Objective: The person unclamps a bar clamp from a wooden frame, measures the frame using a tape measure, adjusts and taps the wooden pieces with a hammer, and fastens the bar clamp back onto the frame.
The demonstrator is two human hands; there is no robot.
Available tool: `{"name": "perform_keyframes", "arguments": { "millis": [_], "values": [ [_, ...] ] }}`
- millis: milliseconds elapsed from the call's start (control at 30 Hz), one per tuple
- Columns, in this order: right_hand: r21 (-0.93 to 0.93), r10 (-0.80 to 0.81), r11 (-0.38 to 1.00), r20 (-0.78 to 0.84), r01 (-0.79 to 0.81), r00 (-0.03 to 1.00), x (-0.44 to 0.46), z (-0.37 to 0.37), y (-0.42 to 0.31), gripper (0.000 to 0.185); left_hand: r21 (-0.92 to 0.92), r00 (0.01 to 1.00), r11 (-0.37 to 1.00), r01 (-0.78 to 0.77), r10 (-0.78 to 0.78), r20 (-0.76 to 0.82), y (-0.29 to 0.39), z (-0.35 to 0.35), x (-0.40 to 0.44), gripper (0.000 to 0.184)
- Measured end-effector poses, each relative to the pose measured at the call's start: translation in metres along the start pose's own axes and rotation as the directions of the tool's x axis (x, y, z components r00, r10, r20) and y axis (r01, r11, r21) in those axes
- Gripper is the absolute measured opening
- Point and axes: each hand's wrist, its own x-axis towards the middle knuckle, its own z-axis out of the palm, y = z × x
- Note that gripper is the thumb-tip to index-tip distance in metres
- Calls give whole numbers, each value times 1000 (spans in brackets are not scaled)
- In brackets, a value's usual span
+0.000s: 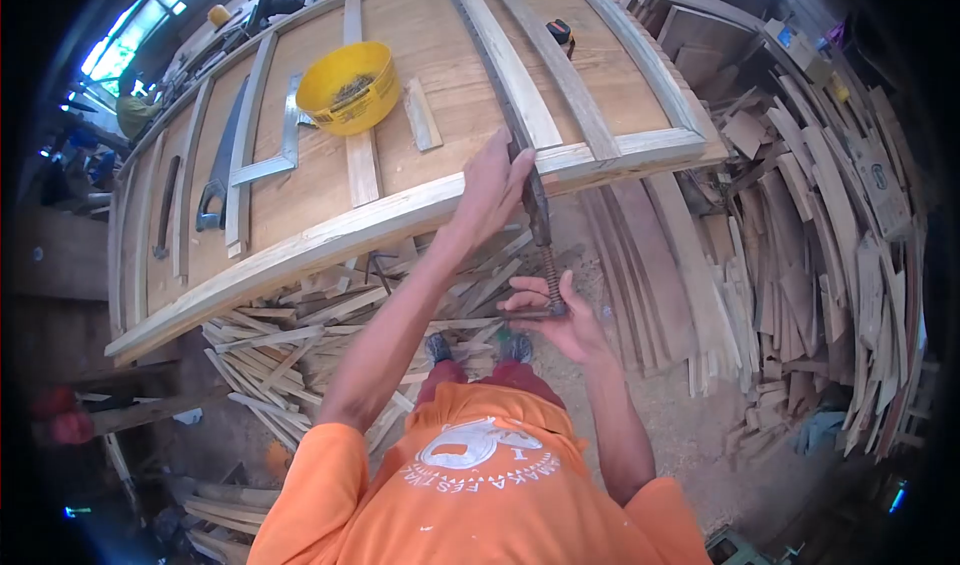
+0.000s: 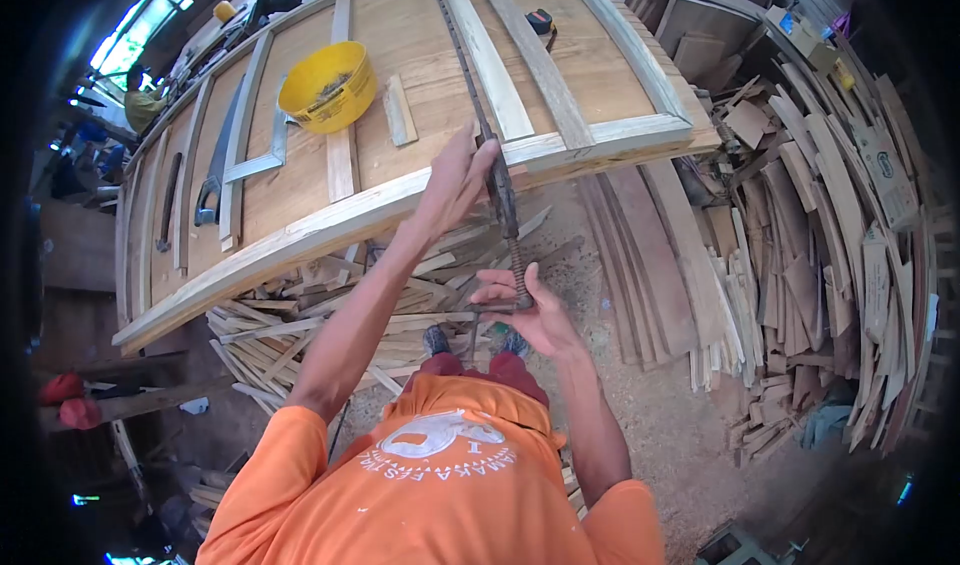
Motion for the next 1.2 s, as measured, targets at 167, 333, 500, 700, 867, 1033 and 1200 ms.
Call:
{"name": "perform_keyframes", "arguments": {
  "millis": [167, 333, 500, 700, 867, 1033, 1200],
  "values": [
    [349, 11, 934, 165, -69, 986, 10, 3, 9, 81, 500, 890, 818, -286, 420, -178, -21, 0, -63, 49],
    [160, 18, 987, 95, -33, 995, 12, -38, 12, 72, 635, 854, 685, -357, 515, -75, -53, 3, -63, 58],
    [-914, -368, 371, -304, -161, 878, -52, 29, -93, 42, 665, 792, 618, -420, 607, -65, -66, 4, -59, 55],
    [-770, -316, 638, -251, 9, 915, -66, 54, -106, 39, 653, 757, 624, -429, 643, -117, -59, 8, -58, 47],
    [-909, -342, 366, 67, 198, 937, -48, 82, -112, 32, 654, 797, 649, -389, 593, -114, -50, 7, -63, 54],
    [-918, 84, -245, 300, 312, 950, 8, 111, -75, 26, 642, 833, 680, -353, 541, -116, -39, 3, -63, 48],
    [-902, -328, 330, 166, 277, 930, -22, 111, -81, 32, 636, 826, 652, -413, 563, -42, -52, -8, -60, 45]
  ]
}}
